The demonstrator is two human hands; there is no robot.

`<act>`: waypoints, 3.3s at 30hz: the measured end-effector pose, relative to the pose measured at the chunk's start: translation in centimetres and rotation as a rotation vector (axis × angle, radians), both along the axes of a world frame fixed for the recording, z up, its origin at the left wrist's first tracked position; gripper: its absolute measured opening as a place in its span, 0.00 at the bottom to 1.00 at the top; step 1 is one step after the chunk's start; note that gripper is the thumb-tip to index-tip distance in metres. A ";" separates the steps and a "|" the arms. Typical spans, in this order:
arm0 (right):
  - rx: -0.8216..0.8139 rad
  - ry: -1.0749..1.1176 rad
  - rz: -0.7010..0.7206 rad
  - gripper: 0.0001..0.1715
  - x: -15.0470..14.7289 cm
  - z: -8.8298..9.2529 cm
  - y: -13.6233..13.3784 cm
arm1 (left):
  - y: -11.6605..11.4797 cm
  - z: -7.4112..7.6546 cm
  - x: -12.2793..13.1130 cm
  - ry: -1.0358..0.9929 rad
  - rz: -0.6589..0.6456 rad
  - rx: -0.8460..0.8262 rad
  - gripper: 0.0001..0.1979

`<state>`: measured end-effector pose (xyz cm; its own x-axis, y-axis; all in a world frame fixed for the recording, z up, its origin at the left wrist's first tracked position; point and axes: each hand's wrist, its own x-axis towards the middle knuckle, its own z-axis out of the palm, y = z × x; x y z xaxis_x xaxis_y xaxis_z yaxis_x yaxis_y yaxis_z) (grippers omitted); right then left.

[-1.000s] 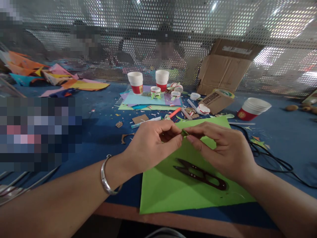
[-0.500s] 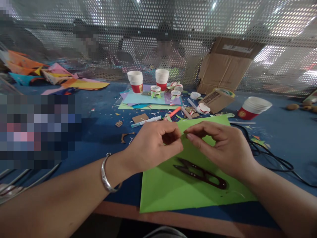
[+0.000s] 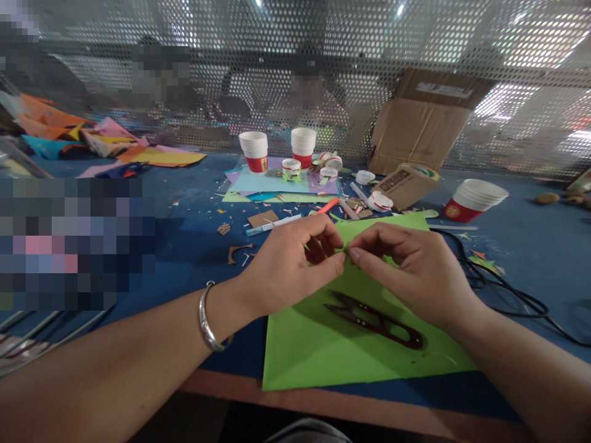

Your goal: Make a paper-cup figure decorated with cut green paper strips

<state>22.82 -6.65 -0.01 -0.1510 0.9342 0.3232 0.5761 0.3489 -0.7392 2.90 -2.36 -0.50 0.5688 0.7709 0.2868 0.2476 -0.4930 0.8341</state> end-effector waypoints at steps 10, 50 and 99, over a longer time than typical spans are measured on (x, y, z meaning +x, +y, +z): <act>-0.043 0.093 0.031 0.08 -0.1 -0.2 0.0 | 0.9 -1.1 0.5 -0.279 -0.019 -0.345 0.07; -0.075 0.120 0.050 0.05 -0.2 -0.4 0.2 | 0.4 0.0 0.6 -0.232 -0.074 -0.624 0.06; -0.323 0.329 0.167 0.12 0.8 -0.3 0.9 | 0.6 -0.5 1.3 -0.731 0.035 -0.934 0.06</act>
<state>23.64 -5.74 -0.34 -0.2456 0.9663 0.0766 0.2491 0.1393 -0.9584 4.18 -1.79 -0.97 0.4784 0.8657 -0.1471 -0.4361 0.3797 0.8159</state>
